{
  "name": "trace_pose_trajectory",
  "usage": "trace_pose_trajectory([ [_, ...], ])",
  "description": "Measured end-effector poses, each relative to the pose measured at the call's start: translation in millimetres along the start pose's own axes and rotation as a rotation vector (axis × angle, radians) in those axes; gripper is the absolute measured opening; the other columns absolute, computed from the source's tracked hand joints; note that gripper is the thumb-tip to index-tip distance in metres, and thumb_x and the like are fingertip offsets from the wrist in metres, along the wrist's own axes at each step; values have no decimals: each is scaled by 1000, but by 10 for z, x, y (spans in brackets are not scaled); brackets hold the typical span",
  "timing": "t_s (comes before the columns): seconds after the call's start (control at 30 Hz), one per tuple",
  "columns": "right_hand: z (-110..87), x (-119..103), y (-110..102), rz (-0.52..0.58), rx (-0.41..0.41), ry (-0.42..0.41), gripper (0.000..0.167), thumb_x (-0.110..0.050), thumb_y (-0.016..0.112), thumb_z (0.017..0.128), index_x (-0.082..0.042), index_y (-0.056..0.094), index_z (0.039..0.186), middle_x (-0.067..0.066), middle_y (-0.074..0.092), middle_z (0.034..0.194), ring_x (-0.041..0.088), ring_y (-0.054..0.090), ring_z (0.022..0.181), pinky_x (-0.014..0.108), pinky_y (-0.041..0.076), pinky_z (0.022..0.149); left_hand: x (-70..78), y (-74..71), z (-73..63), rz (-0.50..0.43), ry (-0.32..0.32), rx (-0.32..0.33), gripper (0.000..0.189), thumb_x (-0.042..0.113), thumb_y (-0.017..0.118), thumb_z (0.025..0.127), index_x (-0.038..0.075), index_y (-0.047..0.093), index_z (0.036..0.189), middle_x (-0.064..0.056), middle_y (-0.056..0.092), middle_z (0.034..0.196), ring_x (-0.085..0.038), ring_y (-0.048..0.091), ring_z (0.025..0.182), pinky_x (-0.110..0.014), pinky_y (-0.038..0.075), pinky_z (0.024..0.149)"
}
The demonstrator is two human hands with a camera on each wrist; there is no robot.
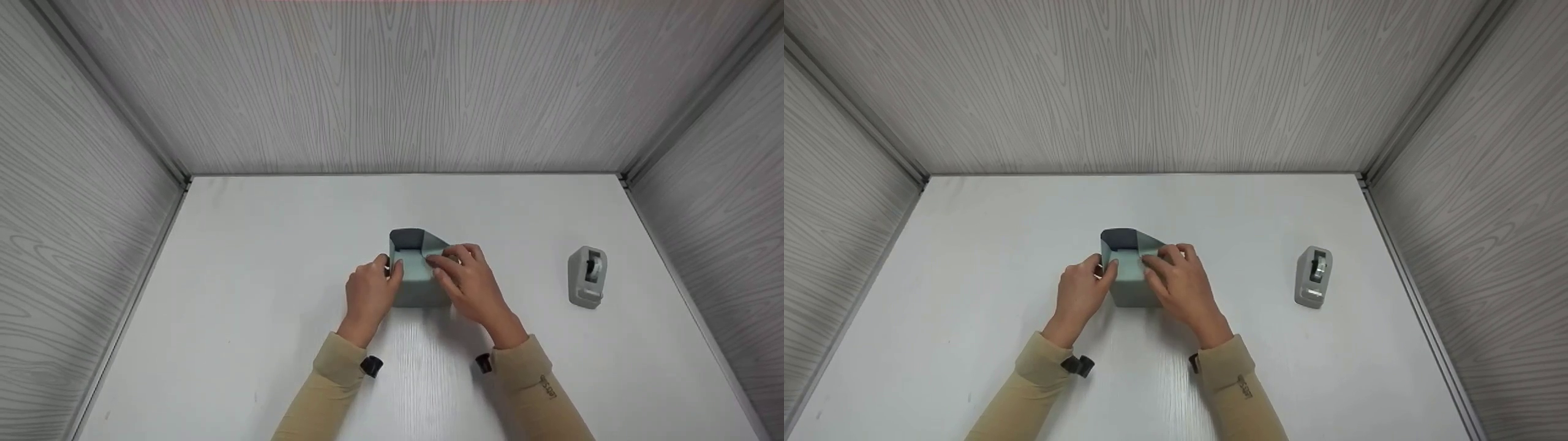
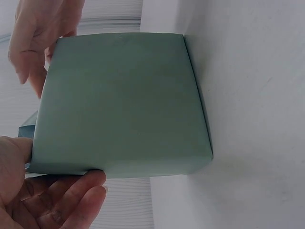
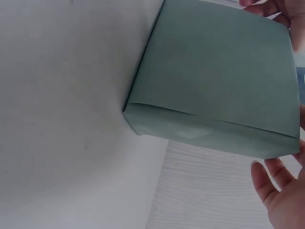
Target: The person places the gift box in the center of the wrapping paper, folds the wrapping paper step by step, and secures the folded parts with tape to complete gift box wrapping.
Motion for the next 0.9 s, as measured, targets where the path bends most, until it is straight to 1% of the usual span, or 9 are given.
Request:
trace_pose_trajectory([
  [0.13, 74, 119, -111, 169, 85, 83, 18, -8, 61, 97, -5, 69, 113, 10, 61, 107, 26, 57, 98, 46, 49, 78, 7, -11, -4, -6, 16, 14, 29, 28, 62, 95, 8, 64, 75, -5, 67, 67, -17, 61, 54, -35, 48, 48],
  [0.23, 136, 265, -132, 252, 94, 185, 23, 0, 64, 92, -1, 64, 115, 13, 61, 106, 26, 58, 96, 45, 50, 75, 17, -22, -12, -7, 29, 27, 29, 27, 63, 95, 8, 62, 73, -5, 67, 66, -18, 62, 54, -35, 49, 48],
  [0.3, 171, 370, -103, 293, 51, 269, 29, 1, 65, 91, -1, 62, 120, 14, 62, 109, 26, 58, 101, 46, 50, 78, 22, -25, -18, -8, 34, 31, 29, 27, 63, 95, 7, 63, 74, -6, 68, 68, -19, 64, 56, -35, 49, 49],
  [0.4, 211, 501, -28, 351, -63, 383, 33, -3, 64, 93, -2, 61, 126, 14, 63, 115, 26, 58, 108, 45, 50, 85, 20, -21, -20, -6, 31, 26, 28, 27, 63, 95, 7, 64, 76, -6, 69, 70, -19, 65, 58, -35, 50, 50],
  [0.5, 251, 573, 19, 402, -149, 452, 28, -6, 65, 93, -2, 65, 121, 12, 66, 114, 25, 59, 109, 43, 49, 89, 14, -16, -15, -2, 24, 18, 28, 28, 63, 96, 7, 64, 76, -5, 68, 69, -18, 63, 56, -35, 49, 50],
  [0.57, 281, 588, 22, 414, -172, 464, 23, -7, 66, 92, -2, 68, 115, 11, 67, 110, 25, 60, 105, 42, 49, 89, 10, -15, -13, 0, 19, 13, 29, 28, 62, 96, 8, 63, 75, -4, 67, 67, -17, 61, 55, -35, 48, 49],
  [0.63, 307, 592, 14, 414, -175, 467, 18, -8, 67, 91, -2, 70, 108, 10, 68, 105, 24, 62, 101, 41, 50, 88, 8, -16, -12, 2, 15, 9, 30, 29, 61, 96, 8, 62, 74, -4, 66, 67, -17, 60, 54, -34, 47, 49],
  [0.77, 338, 584, -5, 409, -154, 456, 11, -6, 69, 89, -2, 71, 99, 8, 68, 96, 23, 62, 94, 39, 51, 84, 7, -13, -18, -3, 9, -1, 30, 30, 61, 96, 8, 63, 75, -4, 66, 67, -16, 60, 55, -34, 47, 49],
  [0.9, 346, 590, -17, 396, -114, 452, 6, -5, 71, 88, -3, 72, 94, 6, 68, 90, 21, 62, 89, 37, 51, 80, 7, -9, -20, -14, 1, -8, 29, 30, 61, 97, 7, 64, 78, -4, 67, 69, -16, 61, 56, -34, 48, 50],
])
Point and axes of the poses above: each hand's wrist, its own z-axis towards the middle knuckle, its own y-axis out of the palm, x = y × z, the point moved 7 cm from there along z, towards the middle knuckle
